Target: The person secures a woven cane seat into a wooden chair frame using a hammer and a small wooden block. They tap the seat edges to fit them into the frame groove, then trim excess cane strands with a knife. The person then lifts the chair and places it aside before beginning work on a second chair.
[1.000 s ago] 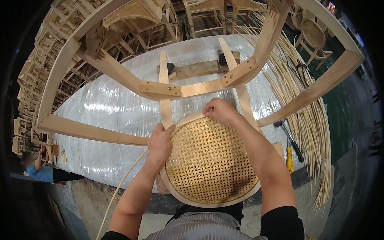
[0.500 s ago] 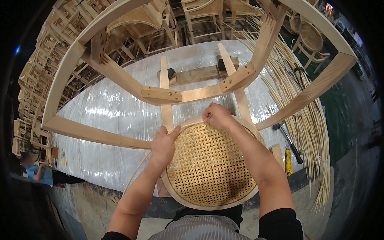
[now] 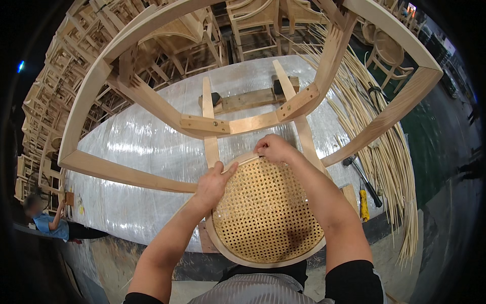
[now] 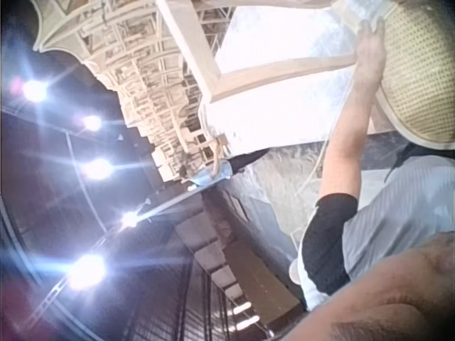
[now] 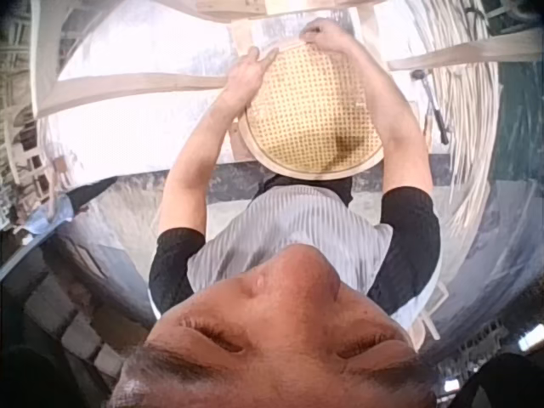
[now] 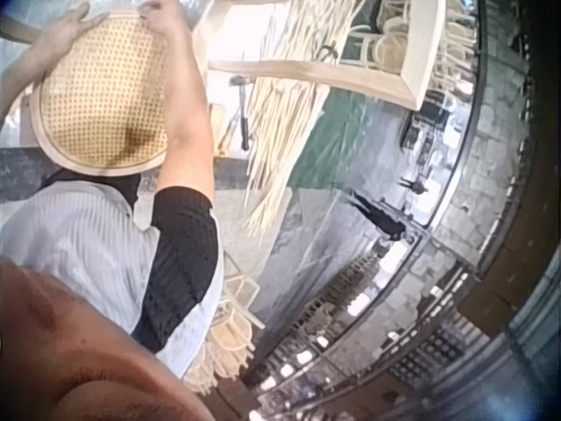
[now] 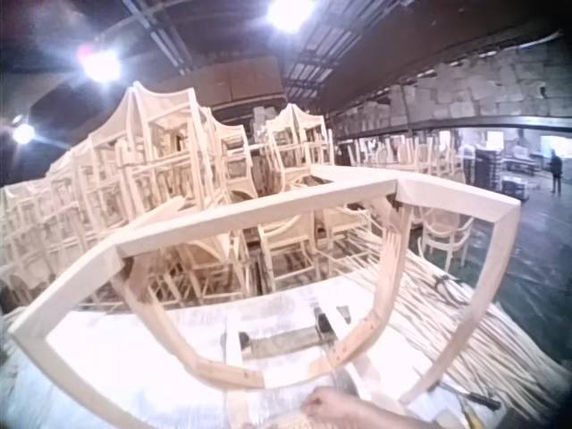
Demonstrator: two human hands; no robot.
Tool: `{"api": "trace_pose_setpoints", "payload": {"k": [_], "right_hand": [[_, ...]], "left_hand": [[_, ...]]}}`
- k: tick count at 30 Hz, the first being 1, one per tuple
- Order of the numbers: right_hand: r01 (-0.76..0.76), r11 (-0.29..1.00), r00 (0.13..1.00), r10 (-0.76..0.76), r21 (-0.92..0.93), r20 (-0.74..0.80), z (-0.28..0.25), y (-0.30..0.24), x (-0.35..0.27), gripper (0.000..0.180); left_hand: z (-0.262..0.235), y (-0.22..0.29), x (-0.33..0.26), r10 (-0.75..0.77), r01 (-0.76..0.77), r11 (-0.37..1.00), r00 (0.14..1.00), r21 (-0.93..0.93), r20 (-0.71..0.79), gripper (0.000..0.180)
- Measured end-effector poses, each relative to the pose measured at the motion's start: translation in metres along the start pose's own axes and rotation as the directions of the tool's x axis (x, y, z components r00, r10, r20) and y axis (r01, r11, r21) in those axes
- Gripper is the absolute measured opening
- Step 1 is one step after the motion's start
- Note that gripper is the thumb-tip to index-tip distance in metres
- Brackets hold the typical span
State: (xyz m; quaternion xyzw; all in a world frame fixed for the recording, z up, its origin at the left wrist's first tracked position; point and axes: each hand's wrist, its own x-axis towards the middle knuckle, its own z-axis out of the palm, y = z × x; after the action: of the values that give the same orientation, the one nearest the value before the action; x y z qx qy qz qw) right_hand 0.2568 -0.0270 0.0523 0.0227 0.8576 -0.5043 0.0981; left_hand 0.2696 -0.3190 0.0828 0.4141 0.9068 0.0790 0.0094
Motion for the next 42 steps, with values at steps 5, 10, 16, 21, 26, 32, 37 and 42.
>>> {"api": "trace_pose_setpoints", "payload": {"k": [5,10,16,21,26,32,37,42], "right_hand": [[-0.023,0.999,1.0,0.023,0.024,0.02,-0.01,0.005,0.008,0.016],[-0.022,0.995,0.998,0.027,-0.094,0.055,-0.01,-0.003,0.009,0.028],[-0.068,0.967,0.996,0.081,-0.245,0.04,-0.007,-0.012,0.007,0.036],[-0.068,0.953,0.997,0.076,-0.296,0.015,-0.005,-0.013,0.007,0.039],[-0.052,0.972,0.992,0.077,-0.227,0.104,-0.011,-0.012,0.009,0.034],[-0.016,0.994,0.995,0.026,-0.107,0.091,-0.019,0.004,0.012,0.024],[0.001,0.985,0.997,0.012,-0.171,0.075,-0.015,-0.001,0.009,0.027],[-0.007,0.979,0.997,0.021,-0.205,0.068,-0.003,-0.018,0.006,0.032]], "left_hand": [[0.0,0.002,0.007,0.01,-0.01,1.0,1.0,0.022,0.001,0.071],[0.0,0.001,0.011,-0.009,0.006,0.999,0.999,0.052,0.044,0.07],[-0.003,-0.005,0.003,0.049,-0.048,0.999,0.999,0.022,-0.017,0.07],[-0.004,-0.006,0.007,0.049,-0.049,0.999,0.999,0.002,-0.002,0.072],[-0.007,-0.003,0.01,0.026,-0.023,0.999,0.997,-0.034,0.078,0.071],[-0.006,-0.004,0.014,0.044,-0.04,0.996,0.997,-0.08,0.056,0.073],[-0.003,-0.006,0.012,0.037,-0.035,0.997,0.999,-0.067,0.039,0.072],[-0.006,-0.009,0.007,-0.015,0.016,1.0,0.996,-0.018,0.086,0.07]]}}
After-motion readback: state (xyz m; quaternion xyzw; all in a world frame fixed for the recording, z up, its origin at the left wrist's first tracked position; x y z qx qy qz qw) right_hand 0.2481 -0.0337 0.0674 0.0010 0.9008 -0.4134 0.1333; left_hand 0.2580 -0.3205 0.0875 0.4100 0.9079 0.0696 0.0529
